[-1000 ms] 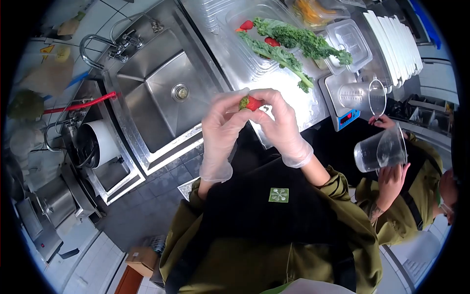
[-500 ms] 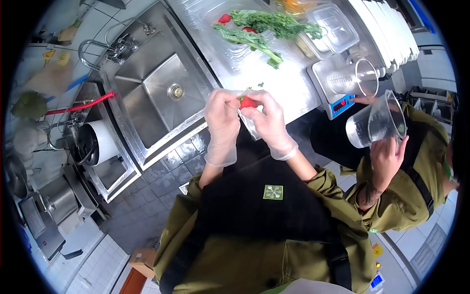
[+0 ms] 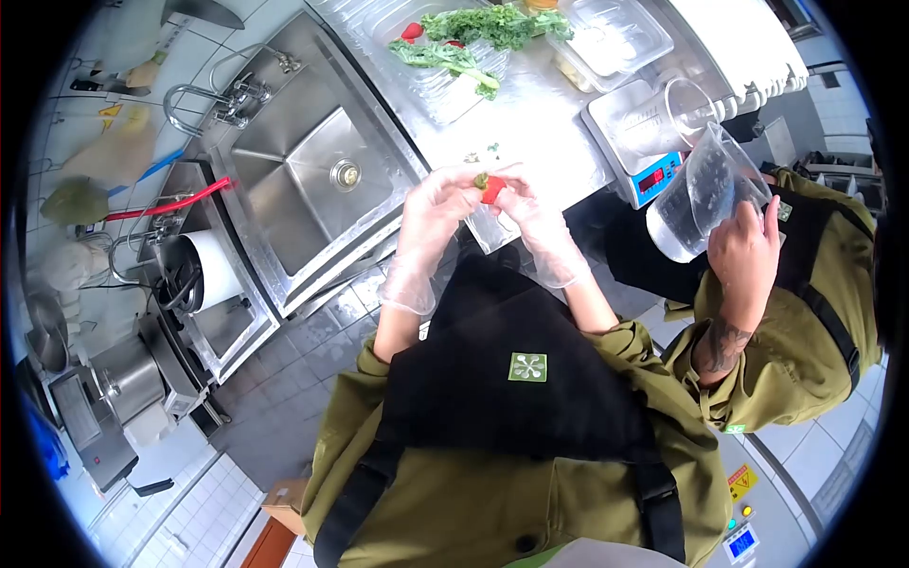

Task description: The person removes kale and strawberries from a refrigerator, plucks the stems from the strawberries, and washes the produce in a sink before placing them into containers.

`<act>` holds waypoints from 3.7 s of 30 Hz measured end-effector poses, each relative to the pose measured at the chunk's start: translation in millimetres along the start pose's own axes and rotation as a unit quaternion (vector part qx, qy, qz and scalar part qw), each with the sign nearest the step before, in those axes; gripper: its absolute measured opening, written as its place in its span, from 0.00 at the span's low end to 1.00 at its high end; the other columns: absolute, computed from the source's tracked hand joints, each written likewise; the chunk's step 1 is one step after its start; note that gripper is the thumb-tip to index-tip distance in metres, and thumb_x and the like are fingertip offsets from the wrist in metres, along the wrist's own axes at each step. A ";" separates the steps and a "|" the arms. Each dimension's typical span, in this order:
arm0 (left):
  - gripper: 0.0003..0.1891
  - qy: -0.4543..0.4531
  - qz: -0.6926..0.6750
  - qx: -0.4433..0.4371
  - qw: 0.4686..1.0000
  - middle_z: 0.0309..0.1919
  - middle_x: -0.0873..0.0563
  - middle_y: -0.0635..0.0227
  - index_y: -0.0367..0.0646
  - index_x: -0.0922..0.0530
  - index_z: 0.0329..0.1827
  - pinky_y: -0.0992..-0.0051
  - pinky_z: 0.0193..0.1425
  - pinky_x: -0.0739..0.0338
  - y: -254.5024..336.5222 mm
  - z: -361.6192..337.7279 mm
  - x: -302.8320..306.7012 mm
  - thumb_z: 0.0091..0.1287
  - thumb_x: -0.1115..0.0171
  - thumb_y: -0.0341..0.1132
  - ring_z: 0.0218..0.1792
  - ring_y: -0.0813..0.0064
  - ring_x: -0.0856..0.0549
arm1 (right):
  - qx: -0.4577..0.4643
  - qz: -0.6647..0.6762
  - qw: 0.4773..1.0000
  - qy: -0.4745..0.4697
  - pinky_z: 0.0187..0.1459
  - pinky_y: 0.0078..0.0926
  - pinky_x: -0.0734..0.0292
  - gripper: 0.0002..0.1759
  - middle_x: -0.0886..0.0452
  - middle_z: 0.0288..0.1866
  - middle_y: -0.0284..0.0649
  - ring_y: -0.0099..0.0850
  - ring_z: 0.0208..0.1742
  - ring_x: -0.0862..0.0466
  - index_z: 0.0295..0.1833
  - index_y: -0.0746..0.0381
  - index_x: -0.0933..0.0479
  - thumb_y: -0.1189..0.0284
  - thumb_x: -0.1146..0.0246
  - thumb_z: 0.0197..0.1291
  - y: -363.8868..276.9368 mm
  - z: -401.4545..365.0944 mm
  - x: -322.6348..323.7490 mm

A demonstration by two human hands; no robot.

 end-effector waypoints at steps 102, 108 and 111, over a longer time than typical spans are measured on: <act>0.11 -0.294 0.569 -0.287 0.712 0.38 0.17 0.49 0.40 0.21 0.40 0.64 0.45 0.24 44.3 236.7 -2.9 0.60 0.50 0.31 0.40 0.54 0.17 | 0.233 -0.892 0.387 -0.032 0.50 0.32 0.31 0.07 0.24 0.35 0.37 0.33 0.48 0.25 0.35 0.59 0.23 0.74 0.41 0.48 -101.1 228.8 -78.3; 0.13 -0.449 0.497 -0.225 0.708 0.37 0.17 0.54 0.44 0.20 0.46 0.67 0.45 0.24 114.3 204.1 18.4 0.57 0.41 0.30 0.40 0.57 0.17 | 0.296 -0.670 0.670 0.121 0.31 0.27 0.28 0.14 0.25 0.29 0.39 0.35 0.29 0.24 0.43 0.63 0.25 0.85 0.44 0.48 -109.7 131.6 -98.4; 0.17 -0.405 0.462 -0.208 0.761 0.46 0.19 0.63 0.43 0.24 0.51 0.74 0.45 0.25 147.6 165.3 40.8 0.57 0.39 0.27 0.40 0.71 0.18 | 0.166 -0.451 0.848 0.224 0.34 0.20 0.28 0.09 0.23 0.31 0.36 0.22 0.30 0.25 0.45 0.66 0.26 0.77 0.46 0.58 -79.0 104.9 -81.4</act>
Point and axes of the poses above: each hand's wrist, its own z-axis towards the middle knuckle, its own x-axis out of the back of the hand, y = z × x, the point moved 4 cm from there along z, towards the middle knuckle
